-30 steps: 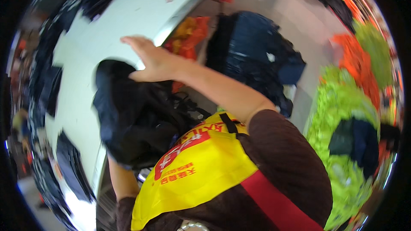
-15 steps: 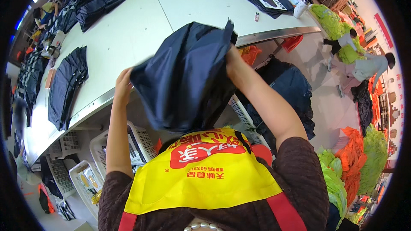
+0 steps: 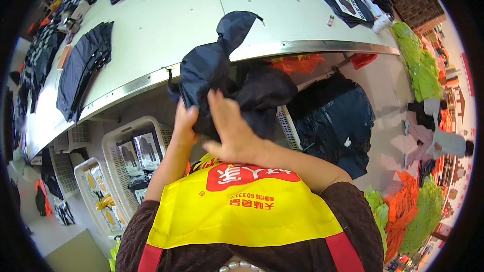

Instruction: The person folds a black raincoat on a table, aligns the edges, and secures it with a small clip. They then place the folded raincoat into a plastic packaging bag and set it aside. The process is repeated with another raincoat.

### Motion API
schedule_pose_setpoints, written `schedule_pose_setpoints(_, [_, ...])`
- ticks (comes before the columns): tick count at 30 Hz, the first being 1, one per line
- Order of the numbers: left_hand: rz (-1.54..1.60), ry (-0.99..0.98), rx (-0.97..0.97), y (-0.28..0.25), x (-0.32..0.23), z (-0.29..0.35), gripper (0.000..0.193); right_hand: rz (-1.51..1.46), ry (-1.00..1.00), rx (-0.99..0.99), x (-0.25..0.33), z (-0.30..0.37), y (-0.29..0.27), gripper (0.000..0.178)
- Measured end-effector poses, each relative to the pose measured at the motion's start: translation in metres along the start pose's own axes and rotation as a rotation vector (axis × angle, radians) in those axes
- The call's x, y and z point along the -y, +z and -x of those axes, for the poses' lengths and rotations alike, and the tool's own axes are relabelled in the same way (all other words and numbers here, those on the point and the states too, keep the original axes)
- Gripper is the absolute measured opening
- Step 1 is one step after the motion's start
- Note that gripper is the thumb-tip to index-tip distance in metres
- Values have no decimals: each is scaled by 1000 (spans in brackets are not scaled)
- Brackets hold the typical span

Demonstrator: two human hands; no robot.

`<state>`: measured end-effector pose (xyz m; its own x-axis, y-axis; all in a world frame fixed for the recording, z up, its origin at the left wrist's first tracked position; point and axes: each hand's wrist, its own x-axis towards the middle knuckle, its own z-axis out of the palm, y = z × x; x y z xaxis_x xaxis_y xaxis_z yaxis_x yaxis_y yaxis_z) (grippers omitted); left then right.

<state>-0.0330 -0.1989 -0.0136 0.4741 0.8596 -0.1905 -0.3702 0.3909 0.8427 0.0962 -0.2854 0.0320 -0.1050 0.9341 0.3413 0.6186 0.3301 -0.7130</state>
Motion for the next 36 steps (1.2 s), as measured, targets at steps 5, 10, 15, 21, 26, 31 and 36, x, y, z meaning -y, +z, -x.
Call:
schedule_pose_setpoints(5, [459, 92, -54, -35, -17, -28, 29, -306, 120, 135, -43, -9, -68, 35])
schedule_pose_setpoints(10, [304, 88, 27, 24, -67, -17, 22, -375, 163, 456, -123, -43, -81, 77])
schedule_pose_setpoints(15, [-747, 344, -35, 76, -124, -25, 21, -509, 277, 588, -102, -92, -74, 84])
schedule_pose_setpoints(21, [-1643, 724, -540, 21, -190, -21, 22, -350, 40, 31, -101, -129, -140, 23])
schedule_pose_setpoints(26, [-560, 846, -196, 35, -224, 48, 83, -769, -160, 20, -10, -153, -216, 38])
schedule_pose_setpoints(31, [-846, 193, -359, 82, -72, 26, 65, -749, -152, 467, -202, -160, -177, 64])
schedule_pose_setpoints(36, [-749, 709, -540, -12, -49, 26, 31, -709, 17, 1170, -161, -42, -163, 59])
